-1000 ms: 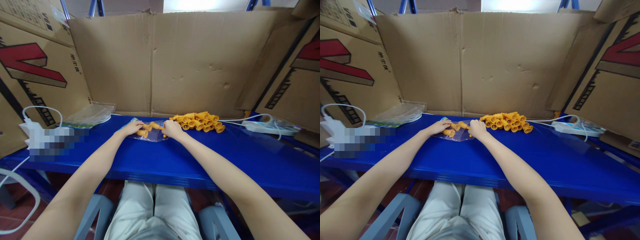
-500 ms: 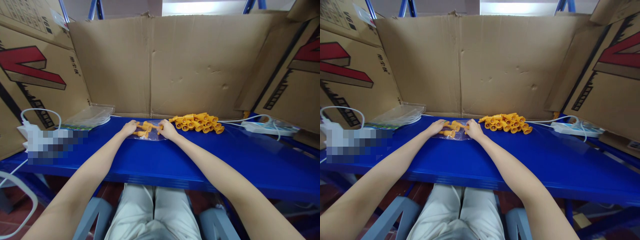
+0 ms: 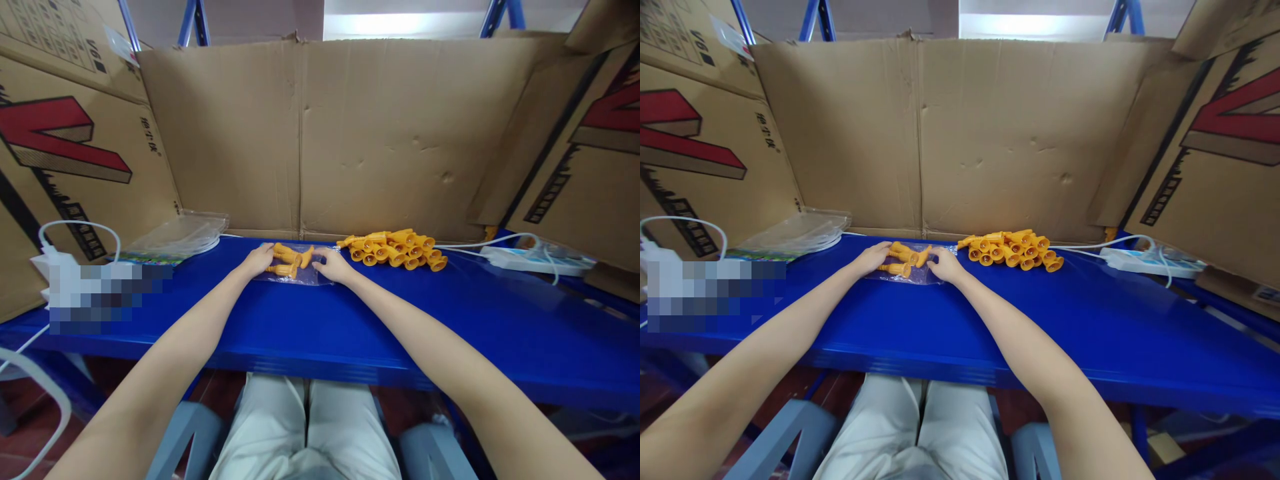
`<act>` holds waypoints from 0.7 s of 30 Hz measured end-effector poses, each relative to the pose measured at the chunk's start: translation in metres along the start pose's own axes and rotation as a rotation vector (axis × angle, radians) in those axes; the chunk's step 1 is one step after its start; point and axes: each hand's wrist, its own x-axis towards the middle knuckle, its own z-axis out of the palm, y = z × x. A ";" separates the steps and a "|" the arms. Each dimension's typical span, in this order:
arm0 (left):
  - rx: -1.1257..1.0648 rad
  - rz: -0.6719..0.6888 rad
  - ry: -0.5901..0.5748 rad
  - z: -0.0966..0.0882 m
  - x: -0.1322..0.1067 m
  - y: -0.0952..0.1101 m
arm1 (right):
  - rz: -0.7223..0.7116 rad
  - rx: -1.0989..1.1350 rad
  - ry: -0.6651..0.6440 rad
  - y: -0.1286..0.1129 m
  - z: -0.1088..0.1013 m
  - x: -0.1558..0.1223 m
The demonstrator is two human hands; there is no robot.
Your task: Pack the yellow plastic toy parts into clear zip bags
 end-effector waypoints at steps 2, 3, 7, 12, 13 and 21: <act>0.053 0.046 -0.036 0.000 -0.001 0.001 | 0.002 -0.078 -0.003 -0.001 -0.007 0.001; 0.082 0.061 -0.059 -0.001 -0.002 0.002 | 0.022 -0.120 -0.008 -0.002 -0.012 0.002; 0.173 0.084 -0.158 -0.003 -0.007 0.006 | 0.177 -0.323 0.040 -0.002 -0.039 0.008; 0.225 0.082 -0.230 -0.006 -0.011 0.010 | 0.209 -0.647 0.128 0.010 -0.068 0.020; 0.231 0.079 -0.237 -0.006 -0.011 0.011 | 0.216 -0.700 0.107 0.013 -0.070 0.022; 0.247 0.072 -0.259 -0.006 -0.011 0.011 | 0.411 -0.862 -0.225 0.025 -0.070 0.038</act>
